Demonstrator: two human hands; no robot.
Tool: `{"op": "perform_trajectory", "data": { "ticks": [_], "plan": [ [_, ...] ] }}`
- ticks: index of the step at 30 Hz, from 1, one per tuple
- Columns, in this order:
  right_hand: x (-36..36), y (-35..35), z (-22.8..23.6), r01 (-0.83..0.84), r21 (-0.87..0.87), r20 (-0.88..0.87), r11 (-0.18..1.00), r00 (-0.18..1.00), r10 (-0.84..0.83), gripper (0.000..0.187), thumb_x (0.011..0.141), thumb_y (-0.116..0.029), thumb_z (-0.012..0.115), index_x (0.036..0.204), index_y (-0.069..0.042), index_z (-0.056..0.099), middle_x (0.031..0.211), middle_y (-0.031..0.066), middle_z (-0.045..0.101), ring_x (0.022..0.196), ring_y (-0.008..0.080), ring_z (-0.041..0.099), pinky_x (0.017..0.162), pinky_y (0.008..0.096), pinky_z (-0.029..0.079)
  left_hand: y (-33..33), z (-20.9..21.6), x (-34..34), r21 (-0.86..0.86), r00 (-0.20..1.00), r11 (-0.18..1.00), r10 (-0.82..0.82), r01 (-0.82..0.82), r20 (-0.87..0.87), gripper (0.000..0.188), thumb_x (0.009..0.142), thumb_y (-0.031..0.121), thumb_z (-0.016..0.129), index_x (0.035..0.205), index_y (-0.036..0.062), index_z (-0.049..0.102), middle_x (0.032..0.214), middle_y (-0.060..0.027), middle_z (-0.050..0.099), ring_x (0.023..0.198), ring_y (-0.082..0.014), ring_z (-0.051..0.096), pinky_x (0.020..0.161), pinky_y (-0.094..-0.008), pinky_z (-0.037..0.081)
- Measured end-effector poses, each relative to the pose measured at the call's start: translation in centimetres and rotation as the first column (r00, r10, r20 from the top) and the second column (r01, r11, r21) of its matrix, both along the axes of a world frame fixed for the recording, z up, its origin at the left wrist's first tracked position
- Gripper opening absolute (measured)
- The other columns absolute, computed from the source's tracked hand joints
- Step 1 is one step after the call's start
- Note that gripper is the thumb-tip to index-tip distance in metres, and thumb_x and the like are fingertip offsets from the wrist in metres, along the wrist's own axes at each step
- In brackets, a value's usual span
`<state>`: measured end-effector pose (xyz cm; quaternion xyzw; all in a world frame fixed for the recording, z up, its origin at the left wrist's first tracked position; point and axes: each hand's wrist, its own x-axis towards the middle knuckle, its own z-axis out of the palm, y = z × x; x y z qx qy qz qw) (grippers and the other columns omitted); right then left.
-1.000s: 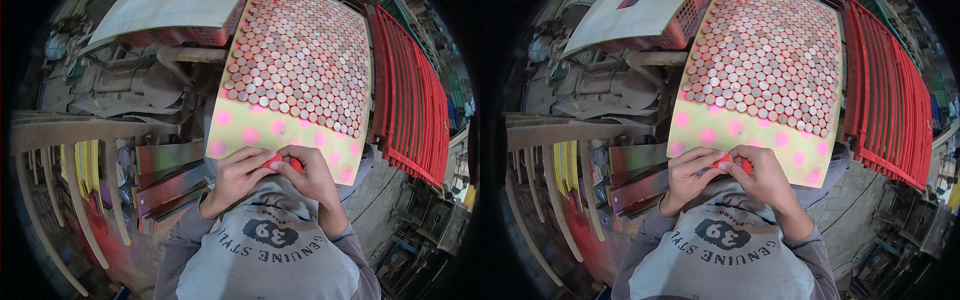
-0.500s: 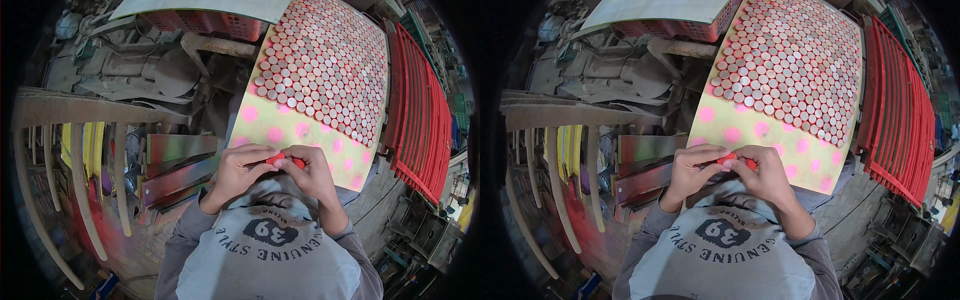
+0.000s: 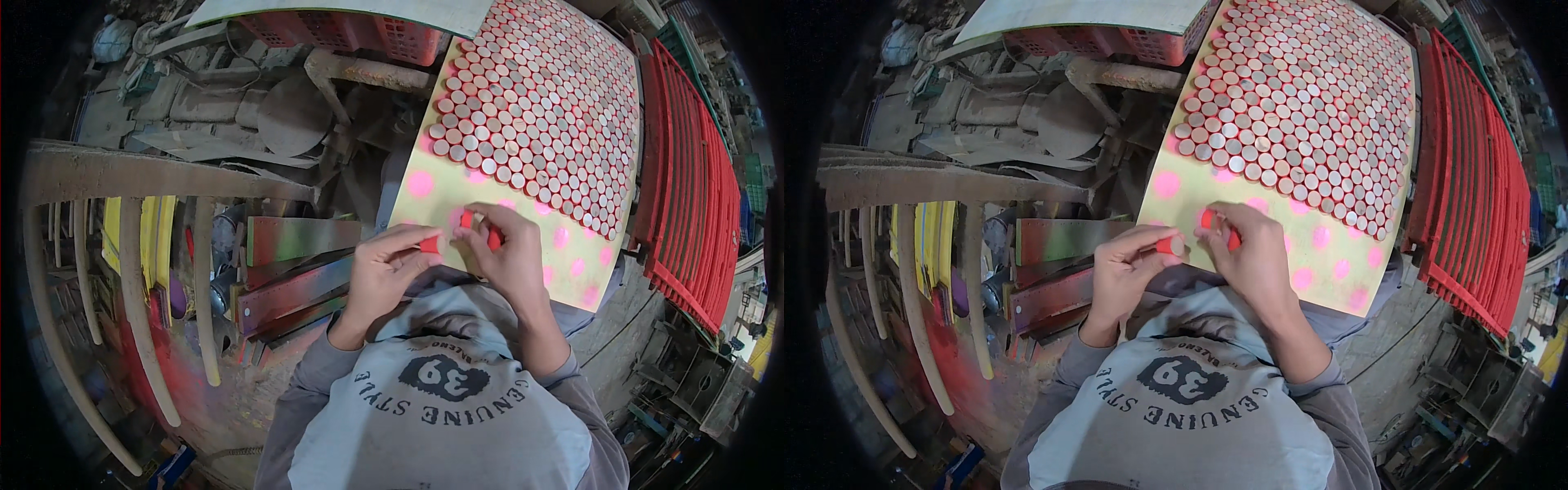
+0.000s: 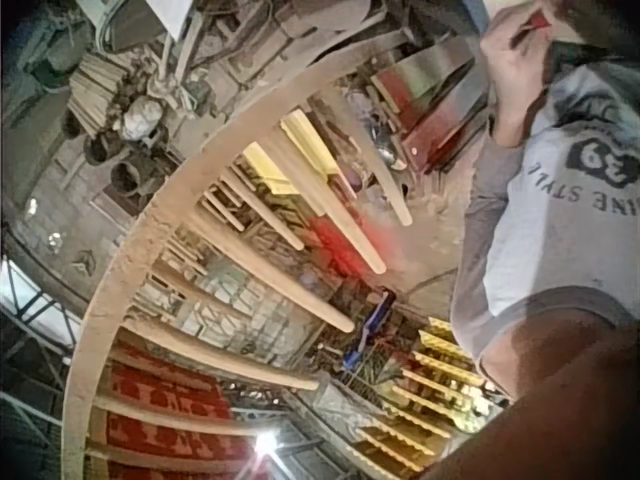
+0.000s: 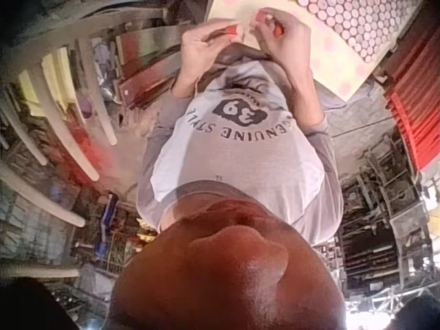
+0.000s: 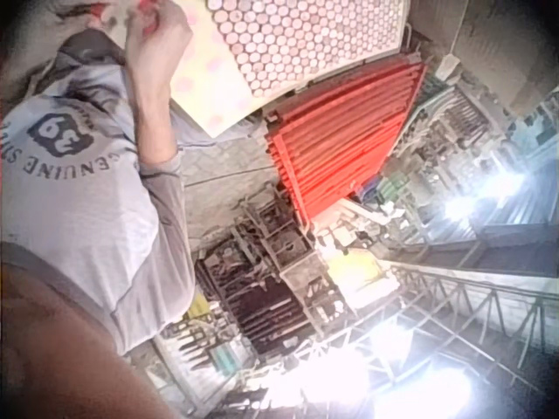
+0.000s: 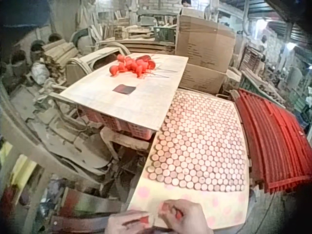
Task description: The person places small, round, red-and-white wooden discs onto a yellow board marked with pink dots. They pick up the discs from a red slatted rack and arrange them in a dense grid pattern on the board, occasionally adjusting the alignment of the placed pieces.
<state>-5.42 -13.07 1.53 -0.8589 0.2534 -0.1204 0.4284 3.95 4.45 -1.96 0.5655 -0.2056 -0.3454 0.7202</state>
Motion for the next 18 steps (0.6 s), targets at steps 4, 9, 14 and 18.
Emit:
{"op": "perform_trajectory", "data": {
  "ticks": [4, 9, 14, 18],
  "plan": [
    [2.1, -0.7, -0.2, -0.029, -0.176, -0.070, 0.984, 0.997, 0.017, 0.029, 0.078, -0.016, 0.081, 0.100, 0.001, 0.072, 0.082, 0.0159, 0.067, 0.071, 0.0329, 0.067, 0.065, 0.0427, 0.052, 0.5, -1.2, 0.0, -0.074, 0.988, 0.985, 0.154, -0.156, -0.031, 0.036, 0.088, -0.006, 0.075, 0.124, -0.0054, 0.068, 0.120, -0.0124, 0.066, 0.109, -0.0185, 0.066, 0.099, -0.0307, 0.054],
    [3.6, -0.8, -0.9, -0.051, -0.261, -0.080, 0.964, 0.996, 0.031, 0.035, 0.081, -0.017, 0.079, 0.109, 0.001, 0.069, 0.086, 0.0165, 0.066, 0.073, 0.0338, 0.067, 0.066, 0.0420, 0.052, 1.4, -2.2, 0.0, -0.052, 0.985, 0.984, 0.171, -0.170, 0.003, 0.035, 0.088, -0.007, 0.074, 0.122, -0.0050, 0.068, 0.118, -0.0140, 0.066, 0.107, -0.0218, 0.068, 0.094, -0.0348, 0.058],
    [0.3, -1.7, -0.4, -0.035, 0.162, -0.004, 0.986, 0.999, 0.036, 0.035, 0.088, -0.005, 0.068, 0.122, 0.003, 0.063, 0.105, 0.0144, 0.060, 0.080, 0.0201, 0.058, 0.071, 0.0308, 0.050, 1.6, -2.3, -0.2, -0.052, 0.980, 0.981, 0.184, -0.188, -0.073, 0.033, 0.088, -0.008, 0.073, 0.120, -0.0039, 0.068, 0.116, -0.0140, 0.068, 0.104, -0.0217, 0.069, 0.094, -0.0358, 0.058],
    [-2.2, -0.5, 0.9, 0.028, 0.606, 0.088, 0.795, 0.991, -0.102, 0.029, 0.091, 0.009, 0.068, 0.119, 0.006, 0.063, 0.114, 0.0088, 0.064, 0.095, 0.0091, 0.064, 0.078, 0.0235, 0.053, 1.0, -1.6, -0.4, -0.084, 0.984, 0.990, 0.097, -0.110, -0.147, 0.035, 0.088, -0.010, 0.072, 0.122, -0.0046, 0.067, 0.121, -0.0136, 0.066, 0.112, -0.0203, 0.066, 0.098, -0.0333, 0.056]
  ]
}}
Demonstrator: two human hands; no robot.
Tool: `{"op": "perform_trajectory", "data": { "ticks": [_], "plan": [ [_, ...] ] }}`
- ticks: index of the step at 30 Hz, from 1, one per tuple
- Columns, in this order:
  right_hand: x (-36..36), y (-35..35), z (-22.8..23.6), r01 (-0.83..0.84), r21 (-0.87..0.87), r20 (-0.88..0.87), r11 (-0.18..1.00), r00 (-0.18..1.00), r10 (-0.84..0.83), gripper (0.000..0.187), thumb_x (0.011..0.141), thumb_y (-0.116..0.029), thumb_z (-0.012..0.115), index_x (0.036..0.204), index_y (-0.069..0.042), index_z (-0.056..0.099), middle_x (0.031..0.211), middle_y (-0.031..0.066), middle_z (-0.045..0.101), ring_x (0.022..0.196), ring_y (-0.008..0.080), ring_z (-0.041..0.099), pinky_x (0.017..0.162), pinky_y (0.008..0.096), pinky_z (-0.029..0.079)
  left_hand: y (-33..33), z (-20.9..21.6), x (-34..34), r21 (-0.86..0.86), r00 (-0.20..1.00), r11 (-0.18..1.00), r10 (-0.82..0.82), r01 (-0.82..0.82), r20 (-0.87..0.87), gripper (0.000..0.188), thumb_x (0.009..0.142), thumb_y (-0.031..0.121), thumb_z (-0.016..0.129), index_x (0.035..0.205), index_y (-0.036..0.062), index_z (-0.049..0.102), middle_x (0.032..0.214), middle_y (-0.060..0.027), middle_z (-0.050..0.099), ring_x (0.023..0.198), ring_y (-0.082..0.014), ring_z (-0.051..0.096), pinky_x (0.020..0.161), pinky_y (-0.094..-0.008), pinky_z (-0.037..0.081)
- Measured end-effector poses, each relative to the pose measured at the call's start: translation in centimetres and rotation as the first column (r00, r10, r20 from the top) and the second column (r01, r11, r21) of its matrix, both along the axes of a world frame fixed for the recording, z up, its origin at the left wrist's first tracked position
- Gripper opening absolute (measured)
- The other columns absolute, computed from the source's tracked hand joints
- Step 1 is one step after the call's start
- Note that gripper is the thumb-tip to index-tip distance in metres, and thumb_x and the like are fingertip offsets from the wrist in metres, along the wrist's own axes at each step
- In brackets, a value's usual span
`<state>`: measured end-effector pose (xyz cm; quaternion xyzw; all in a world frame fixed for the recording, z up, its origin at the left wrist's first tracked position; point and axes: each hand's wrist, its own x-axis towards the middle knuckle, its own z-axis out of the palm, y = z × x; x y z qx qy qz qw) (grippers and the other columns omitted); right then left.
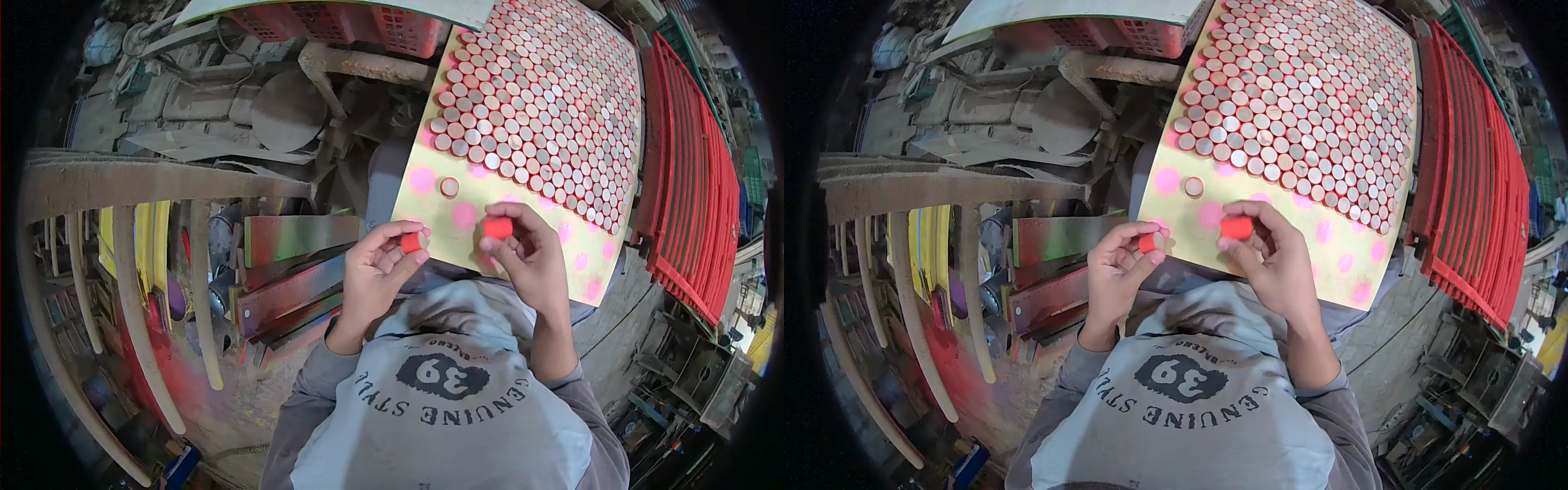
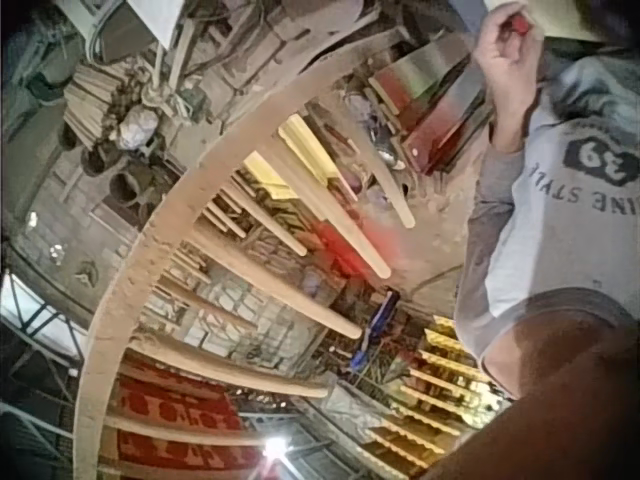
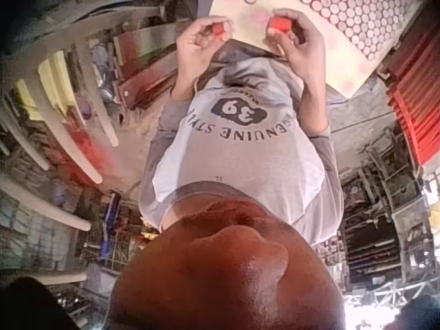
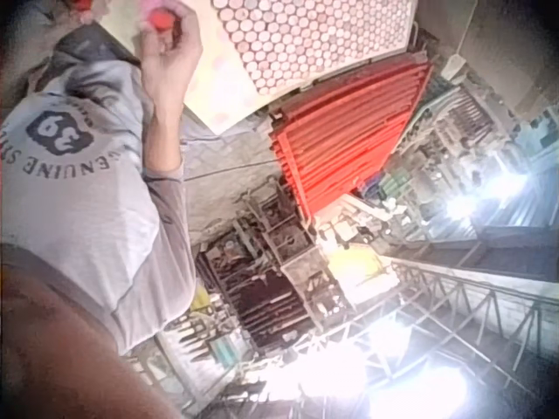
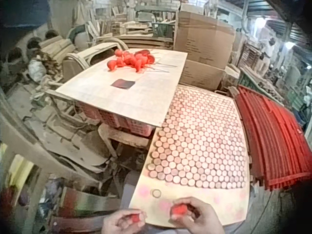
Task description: The person places small, round, red-and-white wooden discs onto a yellow board marked with pink dots. They pick up the discs from a red slatted rack and arrange them in a dense grid pattern on the board, occasionally adjusting the alignment of the placed pieces.
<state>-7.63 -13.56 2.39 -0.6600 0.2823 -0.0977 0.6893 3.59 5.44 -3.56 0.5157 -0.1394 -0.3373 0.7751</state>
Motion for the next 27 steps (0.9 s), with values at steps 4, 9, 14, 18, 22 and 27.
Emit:
{"op": "perform_trajectory", "data": {
  "ticks": [4, 9, 14, 18, 22, 27],
  "plan": [
    [-1.3, 0.6, 0.2, -0.079, 0.113, 0.032, 0.991, 0.997, 0.076, 0.034, 0.087, 0.008, 0.076, 0.118, 0.006, 0.062, 0.113, 0.0106, 0.069, 0.097, 0.0110, 0.068, 0.078, 0.0229, 0.057, -1.2, 1.4, 0.0, 0.013, 0.992, 0.998, -0.067, 0.066, 0.105, 0.036, 0.086, -0.011, 0.074, 0.120, -0.0039, 0.069, 0.115, -0.0119, 0.069, 0.110, -0.0188, 0.067, 0.092, -0.0300, 0.057],
    [-0.3, 1.9, 1.0, -0.108, 0.196, 0.021, 0.975, 0.994, 0.106, 0.032, 0.087, 0.007, 0.076, 0.117, 0.006, 0.063, 0.106, 0.0104, 0.071, 0.098, 0.0122, 0.069, 0.084, 0.0237, 0.058, -1.6, 2.6, -0.1, 0.183, 0.884, 0.983, -0.113, 0.032, 0.454, 0.036, 0.077, -0.005, 0.082, 0.112, -0.0034, 0.073, 0.107, -0.0130, 0.071, 0.097, -0.0222, 0.072, 0.086, -0.0318, 0.059],
    [-0.2, 1.6, 2.0, -0.177, 0.125, -0.086, 0.976, 0.978, 0.189, 0.024, 0.090, 0.006, 0.073, 0.114, 0.006, 0.070, 0.105, 0.0102, 0.072, 0.095, 0.0121, 0.069, 0.081, 0.0242, 0.059, -1.4, 3.6, 0.0, 0.268, 0.676, 0.960, -0.147, -0.077, 0.722, 0.038, 0.068, 0.000, 0.087, 0.105, -0.0020, 0.076, 0.092, -0.0112, 0.073, 0.085, -0.0209, 0.072, 0.074, -0.0300, 0.057],
    [-0.4, 1.5, 2.3, -0.209, 0.113, -0.083, 0.971, 0.972, 0.219, 0.019, 0.092, 0.006, 0.072, 0.110, 0.006, 0.074, 0.103, 0.0103, 0.073, 0.089, 0.0108, 0.070, 0.074, 0.0231, 0.059, -1.0, 3.8, 0.0, 0.267, 0.759, 0.964, -0.176, 0.003, 0.627, 0.034, 0.071, 0.000, 0.087, 0.104, -0.0015, 0.077, 0.092, -0.0120, 0.073, 0.080, -0.0195, 0.071, 0.071, -0.0299, 0.057],
    [-0.8, 1.3, 2.3, -0.210, 0.218, -0.020, 0.953, 0.975, 0.220, 0.018, 0.092, 0.006, 0.071, 0.110, 0.007, 0.073, 0.101, 0.0102, 0.074, 0.083, 0.0100, 0.069, 0.068, 0.0225, 0.058, -0.3, 3.1, -0.7, 0.133, 0.905, 0.987, -0.137, 0.090, 0.403, 0.029, 0.079, -0.002, 0.083, 0.107, -0.0032, 0.075, 0.097, -0.0138, 0.073, 0.085, -0.0194, 0.073, 0.074, -0.0298, 0.059],
    [-0.9, 1.9, 1.9, -0.119, 0.160, -0.056, 0.980, 0.990, 0.130, 0.017, 0.091, 0.004, 0.073, 0.108, 0.008, 0.073, 0.097, 0.0092, 0.073, 0.079, 0.0104, 0.069, 0.065, 0.0227, 0.059, -0.2, 3.4, -0.7, -0.009, 0.979, 0.996, -0.091, 0.094, 0.181, 0.034, 0.081, -0.007, 0.080, 0.114, -0.0046, 0.071, 0.113, -0.0175, 0.070, 0.098, -0.0210, 0.071, 0.084, -0.0323, 0.061]
  ]
}}
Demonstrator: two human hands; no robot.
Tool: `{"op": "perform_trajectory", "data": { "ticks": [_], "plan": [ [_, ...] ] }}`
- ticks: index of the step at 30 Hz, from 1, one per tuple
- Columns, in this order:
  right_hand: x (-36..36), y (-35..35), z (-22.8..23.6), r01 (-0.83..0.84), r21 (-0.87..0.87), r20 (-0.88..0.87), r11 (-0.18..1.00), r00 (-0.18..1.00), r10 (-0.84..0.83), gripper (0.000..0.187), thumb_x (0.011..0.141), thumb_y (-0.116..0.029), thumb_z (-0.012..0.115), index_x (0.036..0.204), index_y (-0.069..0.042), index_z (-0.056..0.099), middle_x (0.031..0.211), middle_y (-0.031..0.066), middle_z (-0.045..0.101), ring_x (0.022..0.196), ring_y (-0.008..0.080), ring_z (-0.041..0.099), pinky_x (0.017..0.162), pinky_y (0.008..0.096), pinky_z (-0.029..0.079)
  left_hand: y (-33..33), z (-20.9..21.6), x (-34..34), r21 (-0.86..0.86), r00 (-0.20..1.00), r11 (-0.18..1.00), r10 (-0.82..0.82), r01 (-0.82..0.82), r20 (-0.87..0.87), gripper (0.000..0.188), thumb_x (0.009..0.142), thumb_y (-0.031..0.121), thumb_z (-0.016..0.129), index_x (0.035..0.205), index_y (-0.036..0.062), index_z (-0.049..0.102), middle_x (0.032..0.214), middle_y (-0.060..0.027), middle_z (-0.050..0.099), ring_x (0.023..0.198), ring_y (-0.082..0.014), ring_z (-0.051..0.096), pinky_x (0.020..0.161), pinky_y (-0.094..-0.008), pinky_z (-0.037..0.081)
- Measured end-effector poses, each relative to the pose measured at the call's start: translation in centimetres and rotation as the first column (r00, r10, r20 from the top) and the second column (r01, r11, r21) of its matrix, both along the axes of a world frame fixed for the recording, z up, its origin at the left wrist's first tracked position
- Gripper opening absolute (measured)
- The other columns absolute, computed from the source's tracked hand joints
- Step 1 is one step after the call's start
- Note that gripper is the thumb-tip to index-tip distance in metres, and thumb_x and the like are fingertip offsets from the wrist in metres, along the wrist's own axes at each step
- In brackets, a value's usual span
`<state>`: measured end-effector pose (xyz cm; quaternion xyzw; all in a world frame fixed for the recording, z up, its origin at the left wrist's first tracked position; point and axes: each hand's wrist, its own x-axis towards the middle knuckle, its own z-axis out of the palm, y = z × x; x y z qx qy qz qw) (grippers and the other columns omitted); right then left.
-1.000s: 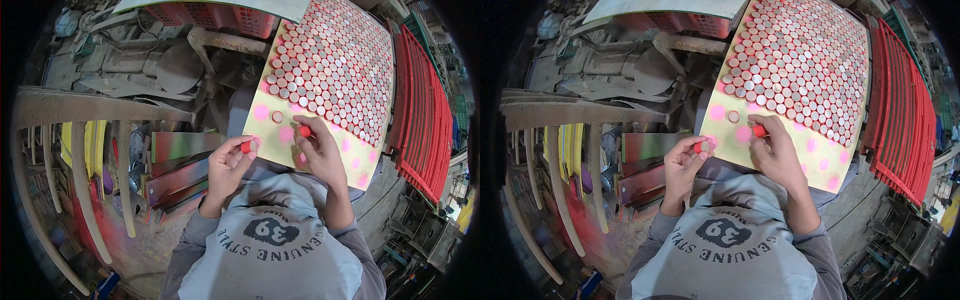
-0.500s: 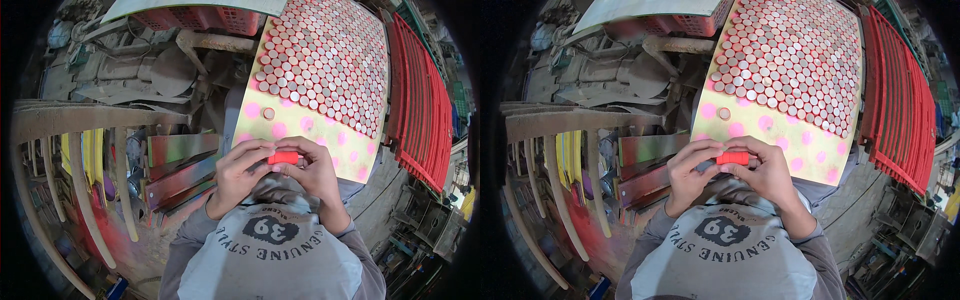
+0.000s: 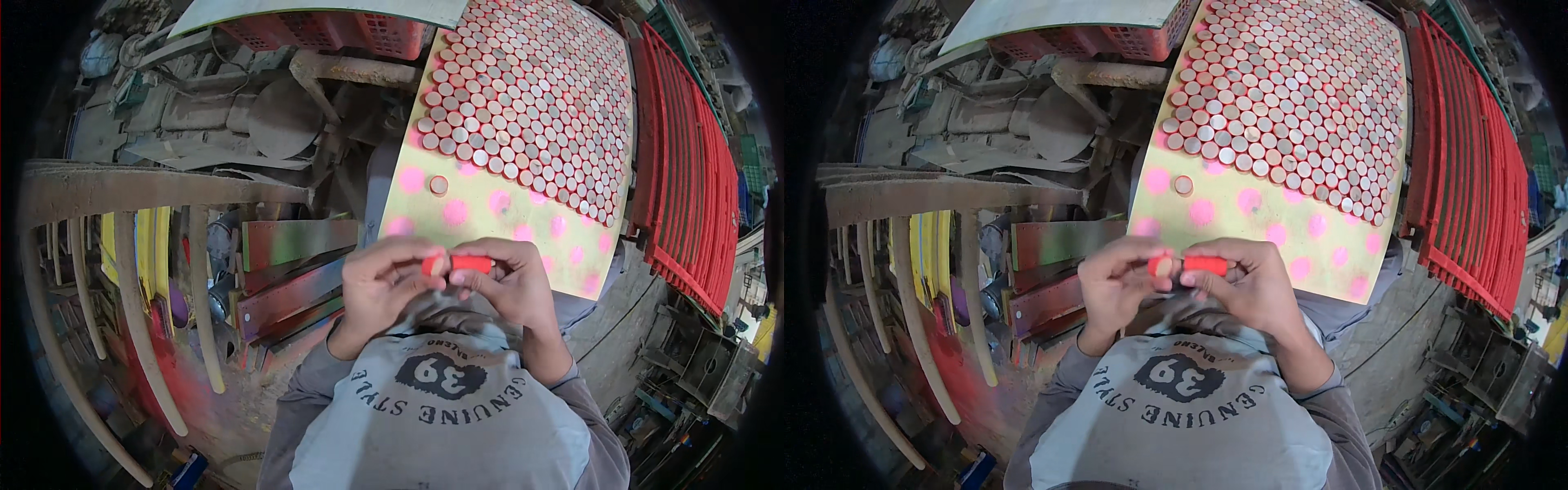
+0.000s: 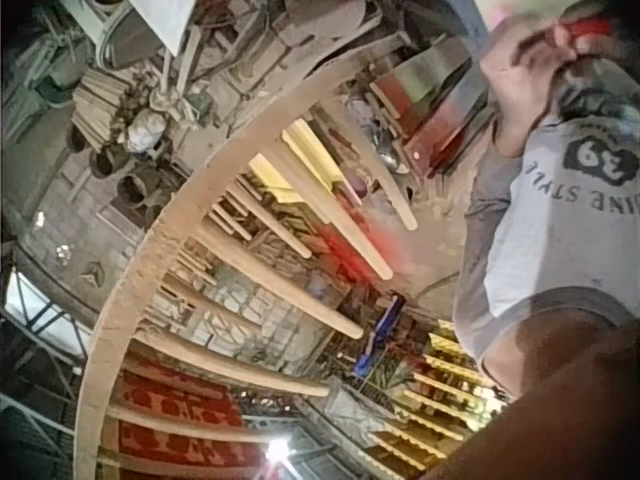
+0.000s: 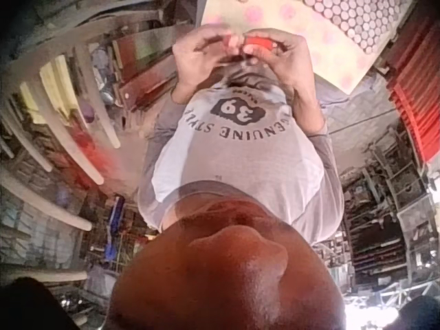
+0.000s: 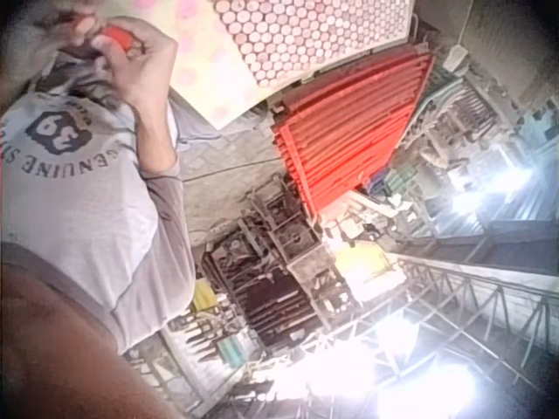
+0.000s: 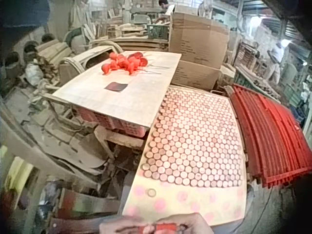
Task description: The person places small, round, red-and-white wooden discs onto a yellow board marked with pink dots. They pick up the discs from a red slatted rack and arrange them in a dense grid pattern on the board, occasionally adjusting the alignment of the placed pieces.
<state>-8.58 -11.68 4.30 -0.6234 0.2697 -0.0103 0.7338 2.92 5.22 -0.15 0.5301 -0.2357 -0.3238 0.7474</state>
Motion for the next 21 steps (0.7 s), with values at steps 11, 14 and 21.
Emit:
{"op": "perform_trajectory", "data": {
  "ticks": [11, 14, 21],
  "plan": [
    [5.3, -2.9, -2.3, -0.201, -0.836, -0.195, 0.511, 0.979, 0.067, 0.022, 0.077, -0.011, 0.079, 0.091, 0.004, 0.070, 0.086, 0.0228, 0.065, 0.078, 0.0394, 0.067, 0.074, 0.0469, 0.056, -4.3, -3.1, 7.5, 0.369, 0.836, 0.908, -0.040, -0.199, 0.548, 0.034, 0.071, 0.003, 0.087, 0.103, 0.0023, 0.077, 0.097, -0.0069, 0.074, 0.096, -0.0163, 0.067, 0.088, -0.0299, 0.052],
    [6.1, -3.0, -3.1, -0.184, -0.834, -0.211, 0.521, 0.978, 0.008, 0.026, 0.075, -0.013, 0.080, 0.092, 0.004, 0.071, 0.085, 0.0230, 0.065, 0.076, 0.0387, 0.067, 0.073, 0.0462, 0.056, -5.0, -4.0, 7.6, 0.206, 0.678, 0.930, 0.061, -0.306, 0.732, 0.034, 0.066, 0.006, 0.090, 0.098, 0.0025, 0.077, 0.096, -0.0077, 0.073, 0.097, -0.0212, 0.066, 0.088, -0.0340, 0.053],
    [4.2, -3.3, -2.6, -0.027, -0.824, -0.045, 0.566, 0.999, -0.017, 0.030, 0.072, -0.009, 0.086, 0.094, 0.004, 0.070, 0.081, 0.0189, 0.066, 0.071, 0.0346, 0.066, 0.067, 0.0414, 0.054, -4.1, -3.9, 7.4, 0.229, 0.636, 0.890, 0.084, -0.393, 0.767, 0.060, 0.064, 0.013, 0.092, 0.119, 0.0052, 0.070, 0.093, -0.0050, 0.073, 0.093, -0.0210, 0.063, 0.086, -0.0362, 0.051]
  ]
}}
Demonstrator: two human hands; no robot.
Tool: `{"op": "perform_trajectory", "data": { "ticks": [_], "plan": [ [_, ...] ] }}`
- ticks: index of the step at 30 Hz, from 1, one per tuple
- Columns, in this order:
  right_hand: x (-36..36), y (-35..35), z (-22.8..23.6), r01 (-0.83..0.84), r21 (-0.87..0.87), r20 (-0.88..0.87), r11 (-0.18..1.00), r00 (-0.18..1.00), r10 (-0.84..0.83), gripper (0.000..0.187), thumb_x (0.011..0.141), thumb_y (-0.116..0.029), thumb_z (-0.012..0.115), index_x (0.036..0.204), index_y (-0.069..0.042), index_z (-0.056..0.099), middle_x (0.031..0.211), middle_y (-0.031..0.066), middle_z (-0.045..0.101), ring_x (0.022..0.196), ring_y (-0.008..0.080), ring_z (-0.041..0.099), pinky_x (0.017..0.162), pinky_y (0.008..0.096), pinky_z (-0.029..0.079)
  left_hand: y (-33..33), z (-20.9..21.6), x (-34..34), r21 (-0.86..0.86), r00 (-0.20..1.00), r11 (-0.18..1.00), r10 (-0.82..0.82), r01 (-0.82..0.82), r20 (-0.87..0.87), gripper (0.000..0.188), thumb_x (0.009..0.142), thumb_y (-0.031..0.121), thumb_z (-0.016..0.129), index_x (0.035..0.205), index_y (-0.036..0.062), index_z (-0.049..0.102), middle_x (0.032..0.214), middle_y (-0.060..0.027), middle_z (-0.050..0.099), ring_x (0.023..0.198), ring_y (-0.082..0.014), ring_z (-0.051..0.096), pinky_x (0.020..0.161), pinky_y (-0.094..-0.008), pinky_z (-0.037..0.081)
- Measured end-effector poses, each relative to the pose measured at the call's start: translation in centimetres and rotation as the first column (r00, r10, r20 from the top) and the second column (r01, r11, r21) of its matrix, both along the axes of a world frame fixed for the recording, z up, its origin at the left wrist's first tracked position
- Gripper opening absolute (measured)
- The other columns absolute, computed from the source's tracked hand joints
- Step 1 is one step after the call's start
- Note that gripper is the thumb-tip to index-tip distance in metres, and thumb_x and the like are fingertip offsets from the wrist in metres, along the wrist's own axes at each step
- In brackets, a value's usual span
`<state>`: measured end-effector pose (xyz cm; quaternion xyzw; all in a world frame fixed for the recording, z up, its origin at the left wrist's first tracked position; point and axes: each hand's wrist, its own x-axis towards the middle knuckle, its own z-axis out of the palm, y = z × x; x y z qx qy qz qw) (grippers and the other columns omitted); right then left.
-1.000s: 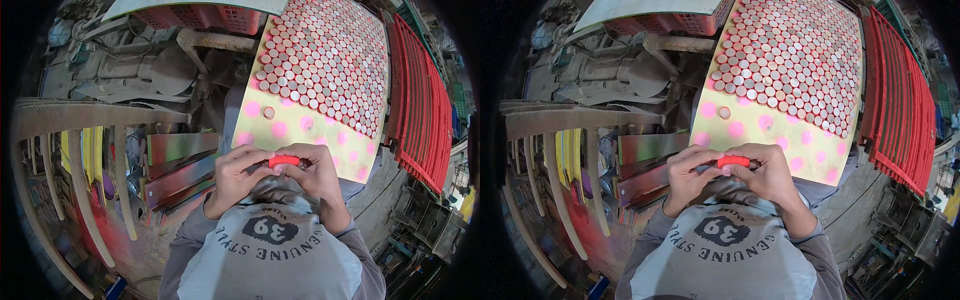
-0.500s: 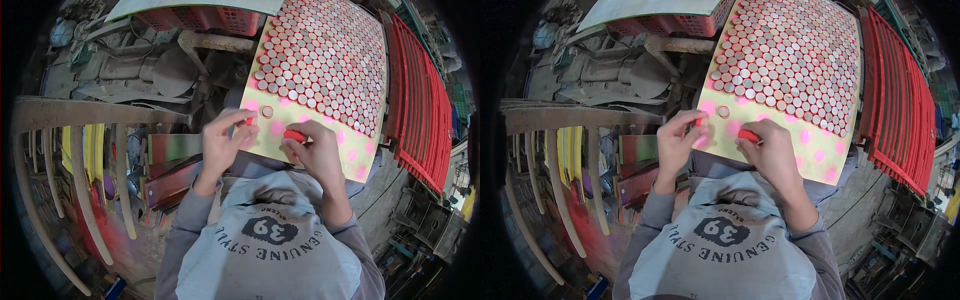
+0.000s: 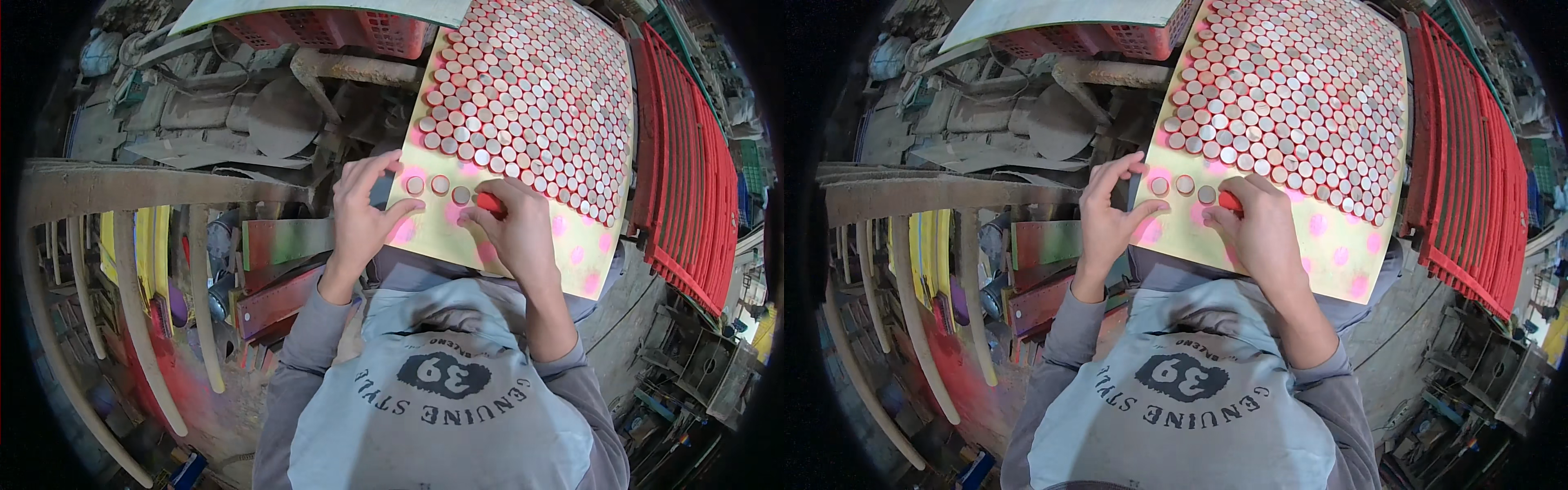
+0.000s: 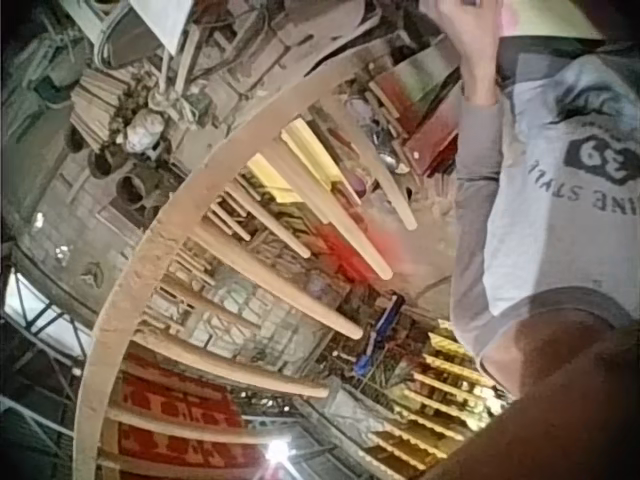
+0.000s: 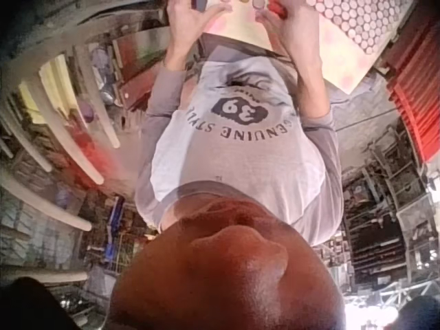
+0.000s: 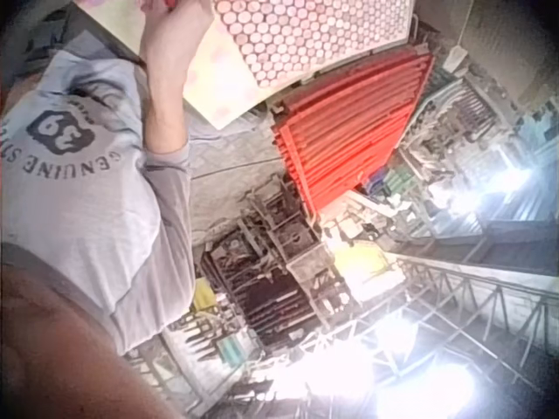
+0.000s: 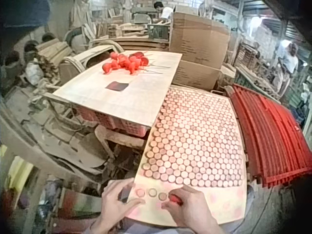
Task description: The person places small, round, red-and-white wooden discs onto a yellow board marked with pink dots. They pick up the discs from a red slatted rack and arrange them in a dense grid pattern on the board, occasionally adjusting the alignment of the placed pieces.
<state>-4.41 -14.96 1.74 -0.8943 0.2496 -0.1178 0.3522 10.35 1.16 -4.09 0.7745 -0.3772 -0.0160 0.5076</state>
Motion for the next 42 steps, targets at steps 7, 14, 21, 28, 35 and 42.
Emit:
{"op": "perform_trajectory", "data": {
  "ticks": [7, 14, 21, 28, 35, 42],
  "plan": [
    [0.4, 1.5, -2.0, 0.127, 0.041, 0.086, 0.991, 0.988, -0.130, 0.028, 0.075, -0.008, 0.086, 0.095, 0.002, 0.069, 0.086, 0.0177, 0.071, 0.074, 0.0337, 0.069, 0.068, 0.0392, 0.056, -0.2, -0.4, 0.0, 0.115, 0.999, 0.993, 0.007, -0.012, 0.049, 0.068, 0.068, 0.022, 0.092, 0.129, 0.0100, 0.066, 0.098, 0.0029, 0.076, 0.094, -0.0162, 0.064, 0.089, -0.0379, 0.044],
    [1.0, 1.7, -2.4, 0.153, 0.013, 0.123, 0.988, 0.980, -0.154, 0.028, 0.075, -0.009, 0.085, 0.095, 0.001, 0.069, 0.087, 0.0172, 0.071, 0.076, 0.0334, 0.070, 0.069, 0.0393, 0.056, -0.7, -0.1, -0.8, 0.151, 0.995, 0.987, 0.038, -0.051, 0.087, 0.079, 0.064, 0.034, 0.094, 0.133, 0.0135, 0.064, 0.097, 0.0061, 0.076, 0.097, -0.0160, 0.065, 0.089, -0.0412, 0.040],
    [1.6, 1.9, -3.1, 0.172, 0.005, 0.175, 0.985, 0.970, -0.170, 0.027, 0.077, -0.009, 0.084, 0.096, 0.001, 0.068, 0.086, 0.0172, 0.071, 0.075, 0.0337, 0.070, 0.069, 0.0399, 0.055, -1.7, -1.2, -0.6, 0.070, 0.992, 0.994, 0.081, -0.088, 0.097, 0.079, 0.062, 0.034, 0.094, 0.132, 0.0118, 0.064, 0.092, 0.0054, 0.075, 0.089, -0.0149, 0.063, 0.088, -0.0387, 0.036],
    [2.8, 1.6, -2.7, 0.168, -0.002, 0.169, 0.986, 0.972, -0.165, 0.026, 0.080, -0.010, 0.083, 0.096, 0.002, 0.067, 0.084, 0.0182, 0.069, 0.074, 0.0346, 0.068, 0.068, 0.0411, 0.054, -2.4, -1.0, 0.8, -0.011, 0.993, 0.998, 0.062, -0.061, 0.103, 0.074, 0.065, 0.023, 0.094, 0.131, 0.0054, 0.063, 0.093, -0.0025, 0.076, 0.081, -0.0184, 0.066, 0.086, -0.0351, 0.047],
    [3.4, 1.6, -2.8, 0.187, -0.004, 0.161, 0.982, 0.970, -0.184, 0.027, 0.080, -0.010, 0.083, 0.097, 0.002, 0.067, 0.083, 0.0187, 0.068, 0.072, 0.0350, 0.067, 0.068, 0.0411, 0.054, -3.2, -1.0, 1.5, -0.025, 0.998, 0.998, 0.052, -0.051, 0.032, 0.074, 0.066, 0.022, 0.093, 0.131, 0.0047, 0.062, 0.093, -0.0041, 0.077, 0.083, -0.0202, 0.067, 0.086, -0.0378, 0.048],
    [3.2, 1.3, -3.0, 0.222, -0.011, 0.155, 0.975, 0.964, -0.218, 0.028, 0.079, -0.011, 0.084, 0.097, 0.001, 0.067, 0.082, 0.0178, 0.069, 0.071, 0.0333, 0.068, 0.067, 0.0401, 0.054, -3.4, -1.2, 1.5, -0.055, 0.999, 0.998, 0.036, -0.036, -0.002, 0.075, 0.065, 0.021, 0.094, 0.131, 0.0046, 0.062, 0.092, -0.0045, 0.077, 0.083, -0.0209, 0.068, 0.086, -0.0381, 0.048]
  ]
}}
